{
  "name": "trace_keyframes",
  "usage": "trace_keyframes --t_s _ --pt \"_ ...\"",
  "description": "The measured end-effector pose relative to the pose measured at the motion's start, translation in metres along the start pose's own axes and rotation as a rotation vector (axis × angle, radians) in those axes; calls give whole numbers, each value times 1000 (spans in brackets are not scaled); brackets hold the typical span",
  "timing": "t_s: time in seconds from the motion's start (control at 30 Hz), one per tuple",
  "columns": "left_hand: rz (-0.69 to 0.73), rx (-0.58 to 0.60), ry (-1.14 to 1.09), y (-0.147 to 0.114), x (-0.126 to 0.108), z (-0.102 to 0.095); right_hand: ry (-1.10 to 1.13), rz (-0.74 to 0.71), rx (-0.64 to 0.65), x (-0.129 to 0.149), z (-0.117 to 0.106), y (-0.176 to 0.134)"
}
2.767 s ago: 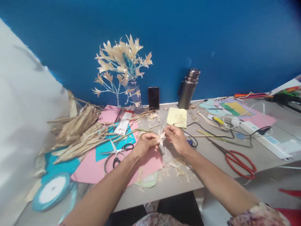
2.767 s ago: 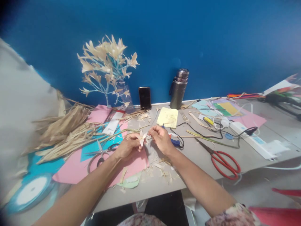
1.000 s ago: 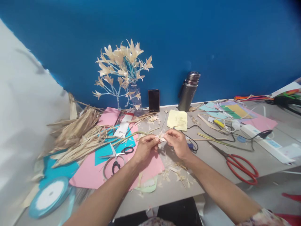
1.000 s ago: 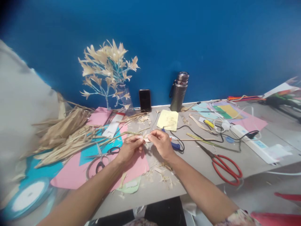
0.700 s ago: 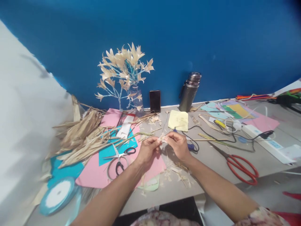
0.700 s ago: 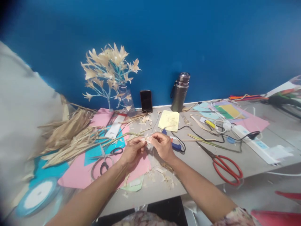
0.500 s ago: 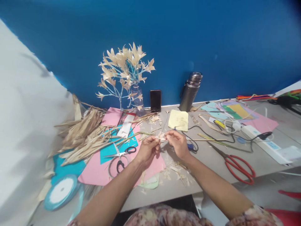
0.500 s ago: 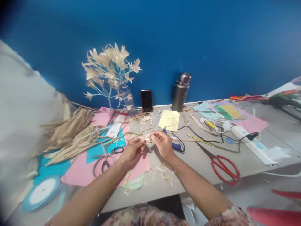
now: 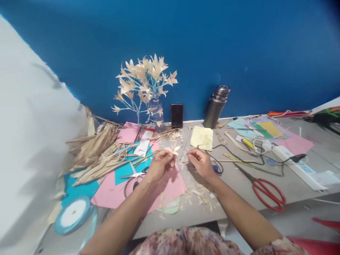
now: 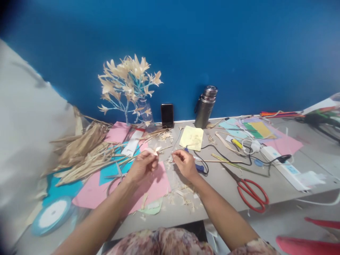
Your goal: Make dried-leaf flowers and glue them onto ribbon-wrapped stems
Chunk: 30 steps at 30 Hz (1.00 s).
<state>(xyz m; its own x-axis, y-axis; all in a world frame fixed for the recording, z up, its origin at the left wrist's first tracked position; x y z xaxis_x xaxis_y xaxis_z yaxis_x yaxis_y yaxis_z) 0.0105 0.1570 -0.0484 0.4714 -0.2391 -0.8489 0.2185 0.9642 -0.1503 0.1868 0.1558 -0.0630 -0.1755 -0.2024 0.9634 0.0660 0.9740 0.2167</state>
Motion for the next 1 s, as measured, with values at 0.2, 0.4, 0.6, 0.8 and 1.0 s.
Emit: trace_keyframes --t_s 0.2,0.4,0.6,0.8,1.0 --pt "118 -107 -141 -23 -65 -20 -90 21 -47 5 -18 10" --pt "7 -159 -238 -32 -45 -43 -592 -32 163 15 -15 64" --pt "-98 -179 -276 -32 -25 -48 -796 -20 254 -10 13 135" --pt "-129 -227 -282 -33 -27 -59 -910 6 270 -35 41 168" --pt "-166 -236 -317 -30 -20 -66 -945 16 346 -49 48 172"
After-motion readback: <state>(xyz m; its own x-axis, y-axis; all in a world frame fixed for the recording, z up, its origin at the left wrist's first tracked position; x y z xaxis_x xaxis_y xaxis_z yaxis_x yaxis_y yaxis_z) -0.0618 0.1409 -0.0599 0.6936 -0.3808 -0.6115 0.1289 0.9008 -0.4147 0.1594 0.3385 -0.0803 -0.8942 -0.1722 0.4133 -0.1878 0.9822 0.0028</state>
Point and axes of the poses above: each hand's wrist, its own y-axis towards the middle knuckle, its own z-axis out of the palm, x = y × z, the point moved 8 cm from there along y, towards the middle knuckle, and after that the axes turned 1 degree about -x, right-handed, at the moved point
